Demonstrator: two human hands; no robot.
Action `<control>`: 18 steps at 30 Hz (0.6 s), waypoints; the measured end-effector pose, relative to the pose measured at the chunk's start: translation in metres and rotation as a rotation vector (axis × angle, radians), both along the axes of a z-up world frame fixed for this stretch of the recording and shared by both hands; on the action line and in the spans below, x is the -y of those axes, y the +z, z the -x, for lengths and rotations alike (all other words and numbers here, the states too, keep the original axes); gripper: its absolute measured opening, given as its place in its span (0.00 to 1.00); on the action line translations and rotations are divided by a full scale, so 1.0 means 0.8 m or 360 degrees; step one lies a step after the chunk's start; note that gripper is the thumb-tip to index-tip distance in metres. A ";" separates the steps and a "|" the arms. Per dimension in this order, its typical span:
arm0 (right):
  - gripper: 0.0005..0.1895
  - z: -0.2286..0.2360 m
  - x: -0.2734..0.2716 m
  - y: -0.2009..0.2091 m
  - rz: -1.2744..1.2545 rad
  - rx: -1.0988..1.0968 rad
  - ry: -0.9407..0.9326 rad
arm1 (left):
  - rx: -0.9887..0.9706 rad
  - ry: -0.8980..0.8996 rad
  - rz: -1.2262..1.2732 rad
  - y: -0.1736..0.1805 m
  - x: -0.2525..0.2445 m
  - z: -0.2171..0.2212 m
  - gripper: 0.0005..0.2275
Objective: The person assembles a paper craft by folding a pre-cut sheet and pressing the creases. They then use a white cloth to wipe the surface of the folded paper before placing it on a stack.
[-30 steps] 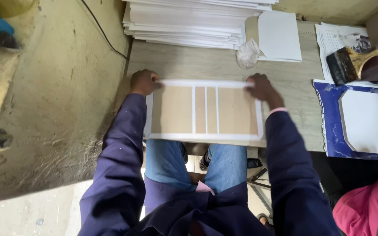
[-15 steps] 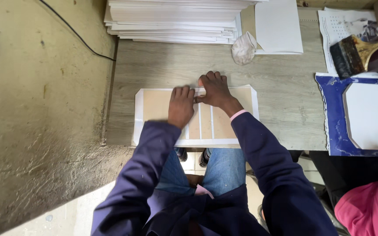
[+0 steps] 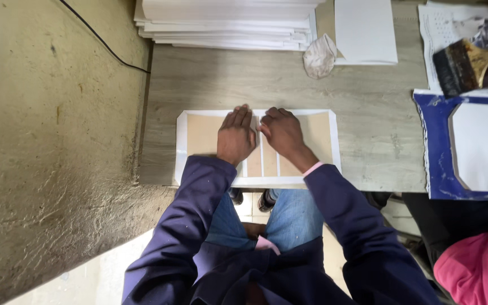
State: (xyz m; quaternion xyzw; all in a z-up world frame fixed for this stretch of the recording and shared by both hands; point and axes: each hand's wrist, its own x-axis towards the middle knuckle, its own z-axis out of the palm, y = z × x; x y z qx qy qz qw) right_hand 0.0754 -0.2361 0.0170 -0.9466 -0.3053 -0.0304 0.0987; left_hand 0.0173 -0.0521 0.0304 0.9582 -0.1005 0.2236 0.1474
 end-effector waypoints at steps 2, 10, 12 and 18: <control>0.19 -0.019 0.006 0.034 0.0010 -0.0068 -0.0015 | 0.0047 0.0028 0.0009 -0.014 -0.005 -0.011 0.19; 0.31 0.036 -0.012 0.000 0.0138 0.0562 -0.0411 | 0.0007 -0.0049 0.0018 -0.024 -0.045 -0.011 0.21; 0.29 0.038 -0.014 -0.009 0.0179 0.0662 -0.0408 | 0.0067 0.0124 -0.0252 0.016 -0.065 0.002 0.25; 0.35 -0.004 0.035 0.057 0.0204 0.0048 -0.0327 | 0.0284 0.0317 -0.0016 -0.026 -0.069 -0.004 0.15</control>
